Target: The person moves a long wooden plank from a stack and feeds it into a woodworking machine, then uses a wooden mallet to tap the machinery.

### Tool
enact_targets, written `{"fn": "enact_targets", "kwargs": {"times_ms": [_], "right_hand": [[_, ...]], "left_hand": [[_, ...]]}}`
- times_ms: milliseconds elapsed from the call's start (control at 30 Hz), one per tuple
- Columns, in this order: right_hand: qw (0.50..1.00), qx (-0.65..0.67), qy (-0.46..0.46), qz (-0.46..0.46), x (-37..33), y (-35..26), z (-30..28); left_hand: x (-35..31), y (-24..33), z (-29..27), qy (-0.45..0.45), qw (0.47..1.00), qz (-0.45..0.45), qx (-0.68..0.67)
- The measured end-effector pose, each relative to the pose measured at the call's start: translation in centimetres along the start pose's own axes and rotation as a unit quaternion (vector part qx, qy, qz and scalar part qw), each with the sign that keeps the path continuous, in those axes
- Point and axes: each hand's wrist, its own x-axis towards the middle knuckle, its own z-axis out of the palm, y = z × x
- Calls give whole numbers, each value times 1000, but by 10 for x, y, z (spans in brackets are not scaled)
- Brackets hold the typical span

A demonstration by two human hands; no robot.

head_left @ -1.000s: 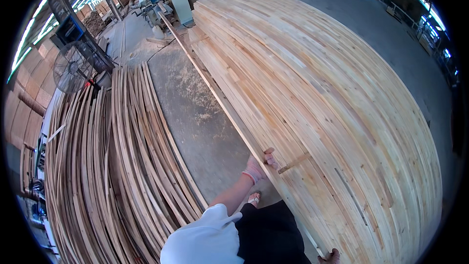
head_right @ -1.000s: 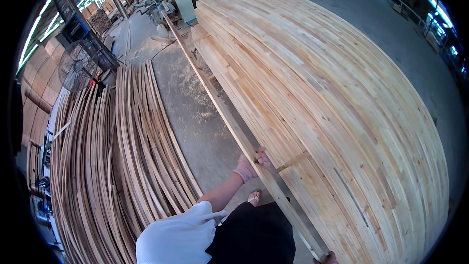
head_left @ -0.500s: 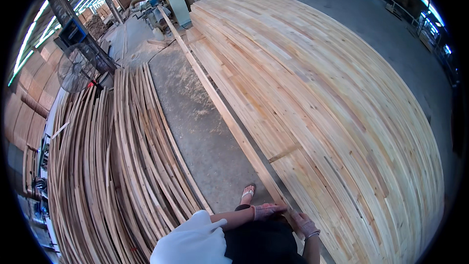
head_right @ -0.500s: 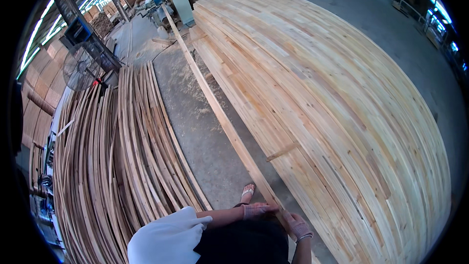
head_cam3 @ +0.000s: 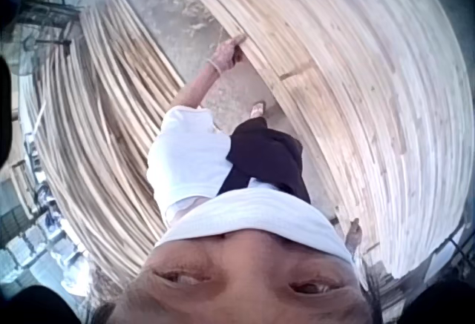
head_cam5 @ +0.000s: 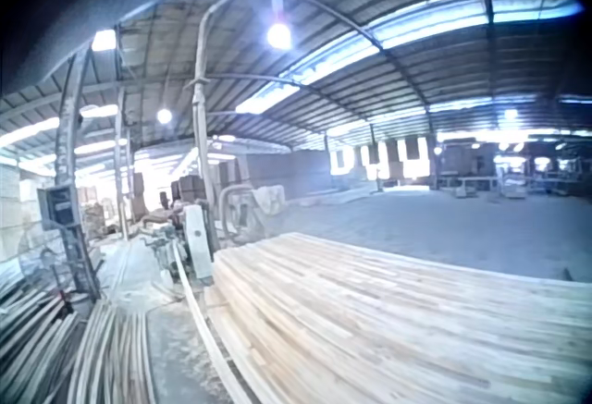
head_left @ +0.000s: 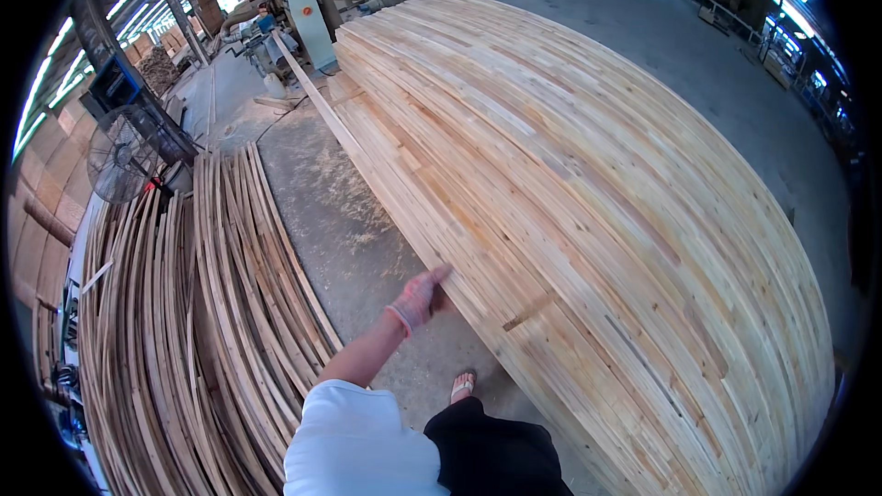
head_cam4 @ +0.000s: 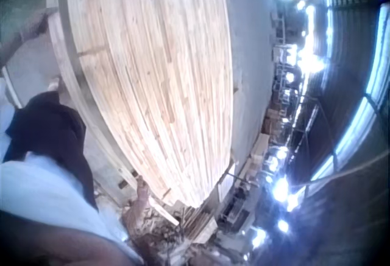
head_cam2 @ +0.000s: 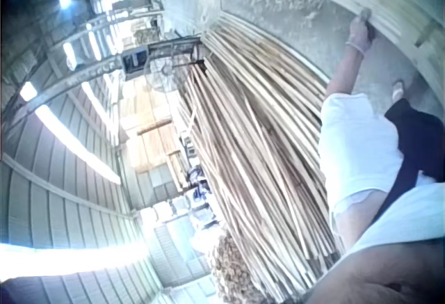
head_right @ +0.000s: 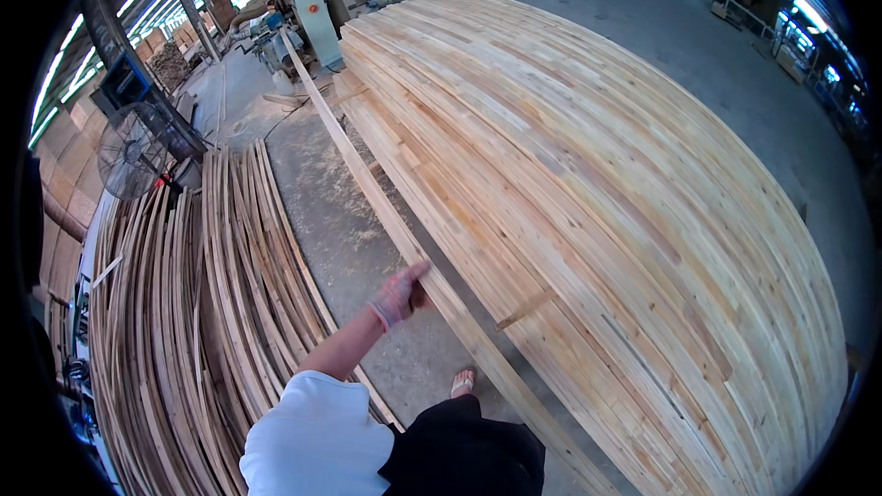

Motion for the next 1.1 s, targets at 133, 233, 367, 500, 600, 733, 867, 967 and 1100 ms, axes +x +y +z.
{"fn": "enact_targets", "kwargs": {"times_ms": [133, 233, 367, 500, 600, 733, 867, 967, 1100], "right_hand": [[993, 88, 71, -43, -51, -130, 6], [970, 12, 180, -164, -22, -176, 47], [921, -41, 293, -254, -21, -267, 76], [955, 51, 194, -219, -11, -352, 99], [948, 81, 189, -245, 10, -410, 134], [934, 63, 162, -313, -19, -478, 125], [871, 147, 49, -466, -34, -543, 133], [782, 119, 126, -598, -18, -545, 149], [857, -53, 40, -512, 9, -491, 130]], "left_hand": [[66, 57, -22, 121, 989, 84, -26], [133, 107, -70, 135, 983, 99, -74], [207, 158, -134, 161, 971, 140, -107], [227, 139, -152, -1, 948, 176, -264], [216, 41, -164, -31, 977, 84, -194], [112, -89, -41, -217, 948, -227, -45], [68, -165, -12, -526, 833, -75, 151], [61, -159, -2, -498, 841, -77, 197], [90, -119, -48, -280, 934, -218, 26]]}}
